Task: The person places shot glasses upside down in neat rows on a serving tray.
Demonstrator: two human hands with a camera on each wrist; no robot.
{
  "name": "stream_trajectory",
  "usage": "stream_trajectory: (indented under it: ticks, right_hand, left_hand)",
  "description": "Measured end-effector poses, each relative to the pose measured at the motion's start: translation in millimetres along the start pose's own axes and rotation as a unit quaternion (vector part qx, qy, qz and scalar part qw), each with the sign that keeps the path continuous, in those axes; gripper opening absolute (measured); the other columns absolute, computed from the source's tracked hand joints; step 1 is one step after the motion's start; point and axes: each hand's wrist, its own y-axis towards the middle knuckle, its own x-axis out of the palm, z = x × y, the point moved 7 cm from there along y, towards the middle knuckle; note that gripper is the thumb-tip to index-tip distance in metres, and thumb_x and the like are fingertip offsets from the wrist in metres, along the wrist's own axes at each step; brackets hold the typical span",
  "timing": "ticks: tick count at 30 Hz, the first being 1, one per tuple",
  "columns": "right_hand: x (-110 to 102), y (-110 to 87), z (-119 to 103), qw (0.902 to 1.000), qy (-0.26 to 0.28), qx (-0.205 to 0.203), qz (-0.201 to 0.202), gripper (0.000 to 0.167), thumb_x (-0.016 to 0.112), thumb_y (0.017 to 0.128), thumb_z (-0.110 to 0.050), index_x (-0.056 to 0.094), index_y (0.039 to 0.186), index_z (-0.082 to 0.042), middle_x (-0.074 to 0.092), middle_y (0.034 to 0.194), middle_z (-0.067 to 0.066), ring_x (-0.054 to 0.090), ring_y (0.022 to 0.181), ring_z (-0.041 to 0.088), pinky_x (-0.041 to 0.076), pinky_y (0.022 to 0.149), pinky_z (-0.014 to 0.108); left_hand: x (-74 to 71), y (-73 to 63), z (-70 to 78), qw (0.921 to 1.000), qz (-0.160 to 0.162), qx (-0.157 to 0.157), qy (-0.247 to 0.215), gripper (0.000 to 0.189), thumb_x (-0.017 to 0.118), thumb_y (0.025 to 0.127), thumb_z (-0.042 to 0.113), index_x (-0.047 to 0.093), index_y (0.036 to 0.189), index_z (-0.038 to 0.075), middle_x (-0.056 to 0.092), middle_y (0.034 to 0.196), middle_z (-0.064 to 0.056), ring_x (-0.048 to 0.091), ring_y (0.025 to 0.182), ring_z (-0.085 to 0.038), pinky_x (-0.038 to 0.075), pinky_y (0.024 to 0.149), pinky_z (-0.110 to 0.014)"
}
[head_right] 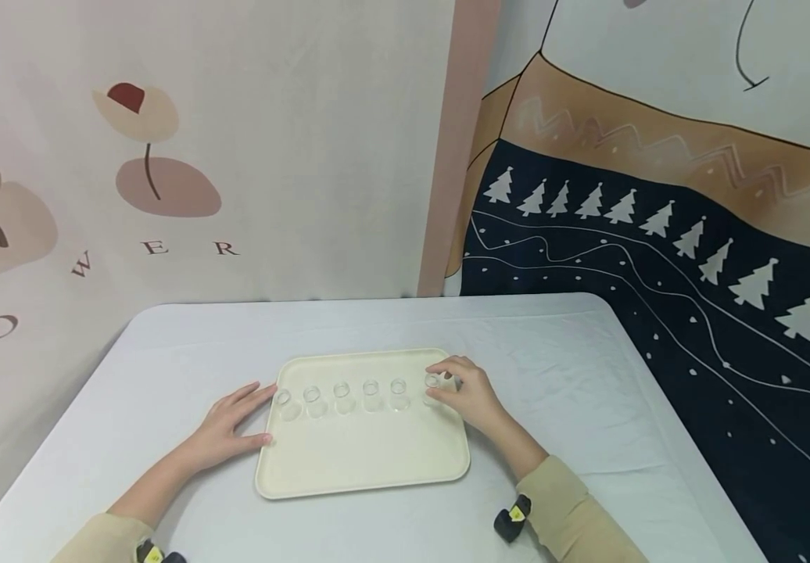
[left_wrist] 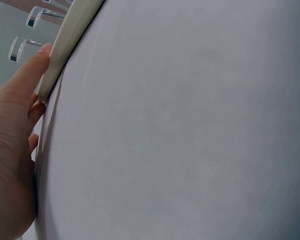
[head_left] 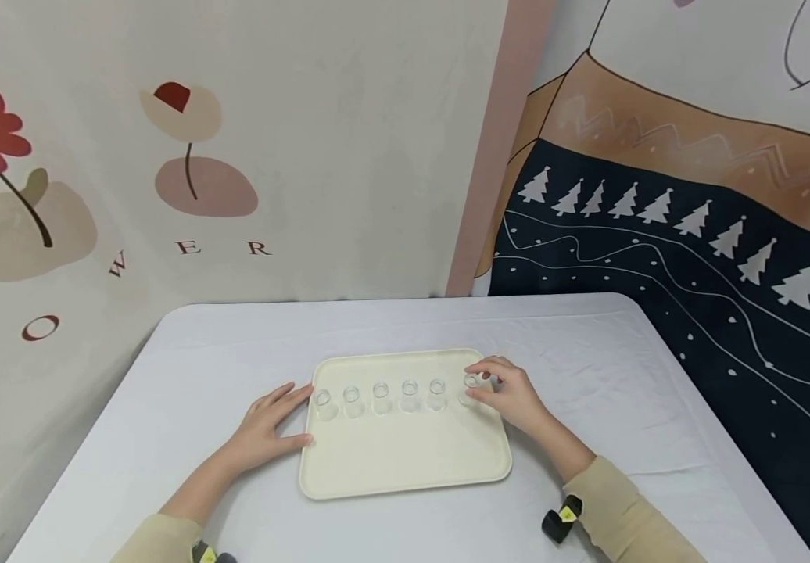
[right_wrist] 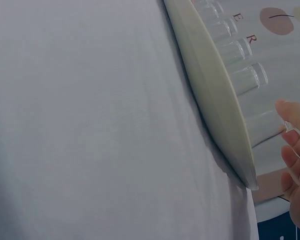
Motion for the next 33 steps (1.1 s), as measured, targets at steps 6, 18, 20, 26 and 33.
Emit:
stream_trajectory:
  ticks: [6, 18, 20, 26, 33]
  right_hand:
    - [2.4, -0.9, 0.9, 0.9997, -0.018, 0.011, -0.008, 0.029, 0.081, 0.077, -0.013, 0.072, 0.104, -0.014, 0.065, 0.101, -0.007, 0.053, 0.085, 0.014, 0.046, 0.073, 0.036]
    - [4.6, -2.5, 3.6, 0.9995, -0.023, 0.019, -0.010, 0.030, 0.081, 0.076, -0.014, 0.072, 0.105, -0.014, 0.065, 0.098, -0.008, 0.053, 0.085, 0.016, 0.047, 0.067, 0.034]
    - [4.8, -2.3, 3.7, 0.9994, -0.025, 0.019, -0.011, 0.031, 0.081, 0.077, -0.015, 0.071, 0.106, -0.014, 0.065, 0.099, -0.008, 0.054, 0.086, 0.015, 0.047, 0.068, 0.034]
    - [-0.3, -4.0, 0.6, 0.9994, -0.027, 0.013, -0.019, 0.034, 0.083, 0.076, -0.017, 0.071, 0.108, -0.013, 0.066, 0.105, -0.005, 0.055, 0.089, 0.015, 0.050, 0.074, 0.038]
    - [-18.9, -9.5, -5.8, 0.9991, -0.036, 0.000, -0.023, 0.033, 0.080, 0.079, -0.012, 0.070, 0.109, -0.009, 0.066, 0.109, -0.001, 0.057, 0.092, 0.021, 0.048, 0.082, 0.048]
  left_hand:
    - [-1.0, 0.6, 1.5, 1.0000, 0.000, 0.008, -0.001, 0.079, 0.072, 0.081, 0.047, 0.042, 0.146, 0.014, 0.039, 0.147, -0.018, 0.022, 0.137, -0.043, 0.016, 0.100, -0.071]
    - [-1.7, 2.3, 2.5, 0.9999, -0.002, 0.011, -0.002, 0.079, 0.073, 0.081, 0.046, 0.041, 0.146, 0.014, 0.038, 0.147, -0.019, 0.022, 0.137, -0.043, 0.015, 0.101, -0.071]
    - [-1.8, 2.3, 2.6, 0.9999, -0.003, 0.011, -0.001, 0.079, 0.073, 0.081, 0.046, 0.041, 0.146, 0.014, 0.038, 0.147, -0.018, 0.022, 0.137, -0.042, 0.014, 0.101, -0.070]
    - [-1.7, 2.0, 2.2, 0.9999, -0.008, 0.007, -0.005, 0.080, 0.072, 0.081, 0.047, 0.041, 0.146, 0.013, 0.038, 0.148, -0.017, 0.022, 0.138, -0.041, 0.014, 0.103, -0.069]
    - [-4.4, 0.9, 1.9, 0.9995, -0.028, -0.001, -0.012, 0.080, 0.070, 0.083, 0.049, 0.039, 0.148, 0.016, 0.036, 0.150, -0.015, 0.020, 0.138, -0.043, 0.016, 0.100, -0.073]
